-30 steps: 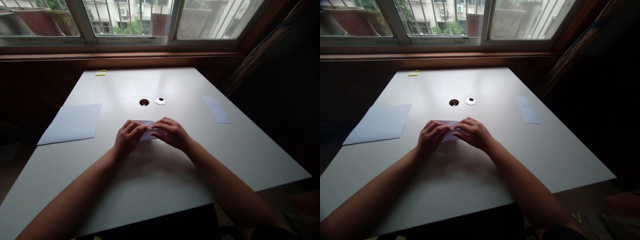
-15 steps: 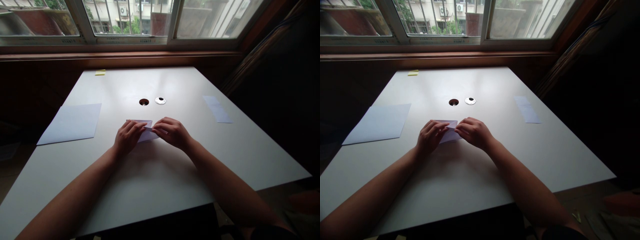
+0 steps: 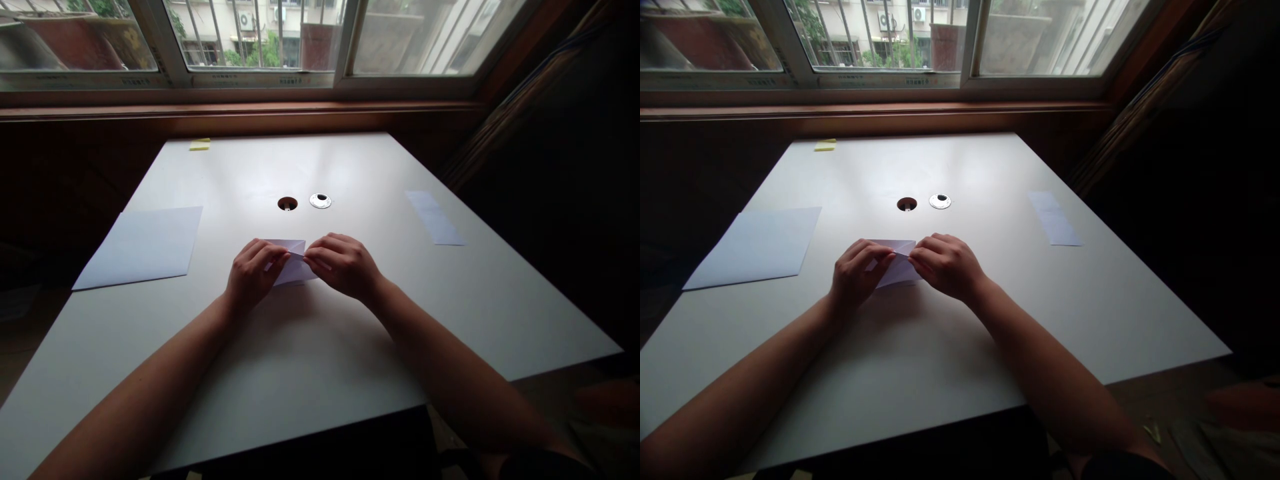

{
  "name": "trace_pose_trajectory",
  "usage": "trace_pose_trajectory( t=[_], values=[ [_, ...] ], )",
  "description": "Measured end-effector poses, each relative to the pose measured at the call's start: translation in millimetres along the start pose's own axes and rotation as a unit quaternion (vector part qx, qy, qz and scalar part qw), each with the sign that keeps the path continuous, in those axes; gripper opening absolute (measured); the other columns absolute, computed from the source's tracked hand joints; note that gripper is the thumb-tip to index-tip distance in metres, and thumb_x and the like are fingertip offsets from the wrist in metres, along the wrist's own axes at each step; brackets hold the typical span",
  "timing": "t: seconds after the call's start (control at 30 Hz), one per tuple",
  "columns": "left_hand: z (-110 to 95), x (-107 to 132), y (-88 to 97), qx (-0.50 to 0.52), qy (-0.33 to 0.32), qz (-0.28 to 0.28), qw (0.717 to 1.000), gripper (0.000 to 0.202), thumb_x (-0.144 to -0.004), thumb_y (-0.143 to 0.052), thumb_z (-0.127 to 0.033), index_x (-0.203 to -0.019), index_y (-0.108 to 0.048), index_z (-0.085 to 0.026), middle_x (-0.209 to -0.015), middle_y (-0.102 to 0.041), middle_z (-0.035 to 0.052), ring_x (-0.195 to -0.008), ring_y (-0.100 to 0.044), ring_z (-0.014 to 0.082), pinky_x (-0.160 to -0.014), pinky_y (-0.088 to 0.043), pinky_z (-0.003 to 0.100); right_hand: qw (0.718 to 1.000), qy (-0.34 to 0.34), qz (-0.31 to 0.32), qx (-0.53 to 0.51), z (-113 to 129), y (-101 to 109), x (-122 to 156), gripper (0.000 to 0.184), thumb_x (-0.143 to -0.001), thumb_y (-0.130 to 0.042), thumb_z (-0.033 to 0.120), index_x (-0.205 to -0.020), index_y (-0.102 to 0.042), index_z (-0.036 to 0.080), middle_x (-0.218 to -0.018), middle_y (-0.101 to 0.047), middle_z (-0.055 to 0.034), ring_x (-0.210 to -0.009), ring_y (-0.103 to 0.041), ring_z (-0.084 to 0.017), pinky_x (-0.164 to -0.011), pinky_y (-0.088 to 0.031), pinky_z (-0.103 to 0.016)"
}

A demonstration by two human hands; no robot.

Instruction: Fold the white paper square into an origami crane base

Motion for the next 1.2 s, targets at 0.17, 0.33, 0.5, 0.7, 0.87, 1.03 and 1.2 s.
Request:
trace_pose_trajectory(
  t=[0.17, 0.33, 0.5, 0.7, 0.87, 1.03, 1.2],
  values=[
    [-2.8, 1.1, -1.2, -0.026, -0.013, 0.003, 1.000, 0.005, -0.088, -0.066, -0.018, -0.092, -0.063, -0.021, -0.081, -0.067, 0.0028, -0.077, -0.060, 0.0175, -0.074, -0.050, 0.031, 0.999, 0.002, 0.007, 0.034, 3.9, 1.7, -3.0, 0.013, -0.096, -0.055, 0.022, -0.099, -0.068, 0.021, -0.094, -0.072, -0.0051, -0.084, -0.061, -0.018, -0.074, -0.044, -0.033],
    [-10.7, 1.1, -1.7, -0.065, -0.049, 0.013, 0.997, 0.008, -0.088, -0.065, -0.018, -0.095, -0.062, -0.021, -0.083, -0.068, 0.0028, -0.077, -0.060, 0.0175, -0.072, -0.049, 0.030, 0.997, 0.007, 0.023, 0.068, 14.0, 1.2, -7.5, 0.014, -0.097, -0.054, 0.022, -0.098, -0.068, 0.021, -0.092, -0.072, -0.0046, -0.085, -0.059, -0.018, -0.076, -0.040, -0.033],
    [-14.5, 0.1, -0.9, -0.080, -0.064, 0.011, 0.995, 0.011, -0.086, -0.064, -0.017, -0.096, -0.062, -0.022, -0.083, -0.069, 0.0022, -0.076, -0.061, 0.0176, -0.072, -0.049, 0.030, 0.998, -0.011, 0.018, 0.056, 16.8, -1.4, -9.1, 0.016, -0.097, -0.052, 0.021, -0.095, -0.067, 0.021, -0.092, -0.071, -0.0045, -0.083, -0.058, -0.018, -0.074, -0.039, -0.033],
    [-13.5, 0.9, -1.2, -0.078, -0.060, 0.021, 0.995, 0.011, -0.088, -0.062, -0.018, -0.098, -0.063, -0.023, -0.085, -0.070, 0.0027, -0.078, -0.062, 0.0183, -0.073, -0.050, 0.031, 0.999, -0.027, 0.008, 0.025, 15.8, -2.9, -6.9, 0.016, -0.096, -0.052, 0.020, -0.095, -0.067, 0.024, -0.092, -0.072, -0.0035, -0.083, -0.059, -0.019, -0.075, -0.042, -0.034],
    [-12.7, 0.5, -1.0, -0.083, -0.061, 0.016, 0.995, 0.011, -0.086, -0.064, -0.017, -0.095, -0.062, -0.023, -0.084, -0.070, 0.0020, -0.078, -0.062, 0.0181, -0.072, -0.050, 0.031, 0.999, -0.051, -0.008, -0.001, 11.5, -4.7, -5.1, 0.013, -0.096, -0.055, 0.024, -0.096, -0.068, 0.023, -0.091, -0.072, -0.0041, -0.083, -0.060, -0.019, -0.076, -0.044, -0.034],
    [-8.4, 0.2, -0.9, -0.097, -0.040, 0.006, 0.995, 0.004, -0.088, -0.062, -0.019, -0.091, -0.062, -0.022, -0.081, -0.068, 0.0024, -0.079, -0.062, 0.0183, -0.073, -0.049, 0.031, 0.998, -0.056, 0.000, 0.011, -0.1, -0.1, -3.1, 0.015, -0.096, -0.057, 0.027, -0.090, -0.069, 0.021, -0.086, -0.071, -0.0050, -0.080, -0.061, -0.019, -0.074, -0.045, -0.033],
    [-4.5, 0.4, 0.1, -0.095, -0.025, -0.002, 0.995, 0.002, -0.089, -0.062, -0.019, -0.089, -0.063, -0.021, -0.081, -0.068, 0.0030, -0.078, -0.062, 0.0186, -0.073, -0.049, 0.031, 0.998, -0.062, 0.024, -0.003, -11.3, 8.4, -0.4, 0.014, -0.095, -0.058, 0.026, -0.087, -0.068, 0.020, -0.085, -0.071, -0.0048, -0.078, -0.061, -0.018, -0.072, -0.046, -0.032]
  ],
)
Point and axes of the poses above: each hand's wrist, its own x-axis away from the middle knuckle, its own y-axis out of the back of the hand, z = x × y, the point moved 4 cm from there along -x, towards the middle knuckle
